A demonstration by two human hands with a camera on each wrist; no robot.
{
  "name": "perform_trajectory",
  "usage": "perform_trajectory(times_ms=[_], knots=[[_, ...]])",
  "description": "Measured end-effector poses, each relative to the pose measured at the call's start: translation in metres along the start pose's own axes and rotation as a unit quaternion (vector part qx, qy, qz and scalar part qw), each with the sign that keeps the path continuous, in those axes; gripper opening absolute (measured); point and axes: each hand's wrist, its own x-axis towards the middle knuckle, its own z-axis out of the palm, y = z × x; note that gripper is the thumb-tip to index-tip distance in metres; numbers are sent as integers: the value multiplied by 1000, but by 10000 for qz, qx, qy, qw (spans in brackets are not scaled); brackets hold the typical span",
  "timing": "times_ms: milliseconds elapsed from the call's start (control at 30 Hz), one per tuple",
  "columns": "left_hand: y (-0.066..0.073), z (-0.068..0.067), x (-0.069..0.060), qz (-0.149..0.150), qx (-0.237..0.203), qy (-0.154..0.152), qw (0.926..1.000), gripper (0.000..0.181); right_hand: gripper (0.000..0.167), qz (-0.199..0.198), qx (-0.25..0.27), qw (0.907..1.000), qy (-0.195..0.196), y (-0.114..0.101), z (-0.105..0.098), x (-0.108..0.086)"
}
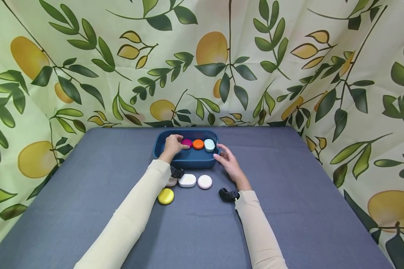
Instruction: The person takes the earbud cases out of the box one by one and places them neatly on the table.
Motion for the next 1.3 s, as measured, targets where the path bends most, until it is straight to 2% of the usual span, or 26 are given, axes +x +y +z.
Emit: perform_trajectory(times_ms=[200,400,533,733,767,867,967,1000,1167,1300], knots=[[2,3,5,-29,546,-275,9981,55,55,45,31,10000,56,-2,0,-1],[3,2,8,6,1072,-266,9939,54,55,24,127,9999,-84,0,1,0],[3,1,10,78,1276,-313,9913,51,56,24,115,9999,-61,-1,2,-1],[2,2,15,-41,1179,-476,9919,53,56,-45,150,9999,-24,-2,1,-1],[-4,7,22,43,1177,-378,9923,55,56,-45,156,9999,-13,-2,1,-1],[-3,8,24,19,1162,-397,9924,55,56,-27,121,9999,-13,-2,0,-2],[-1,4,19,77,997,-354,9944,55,55,-2,114,9999,0,-2,0,-2],[6,-2,11,11,920,-454,9947,53,55,-3,119,9999,-1,-2,0,-2],[12,-14,-2,343,643,-360,9967,52,56,-30,162,9999,-9,-3,1,-2],[14,-20,-7,562,562,-351,9962,52,54,-38,188,9998,-27,-2,0,-2]])
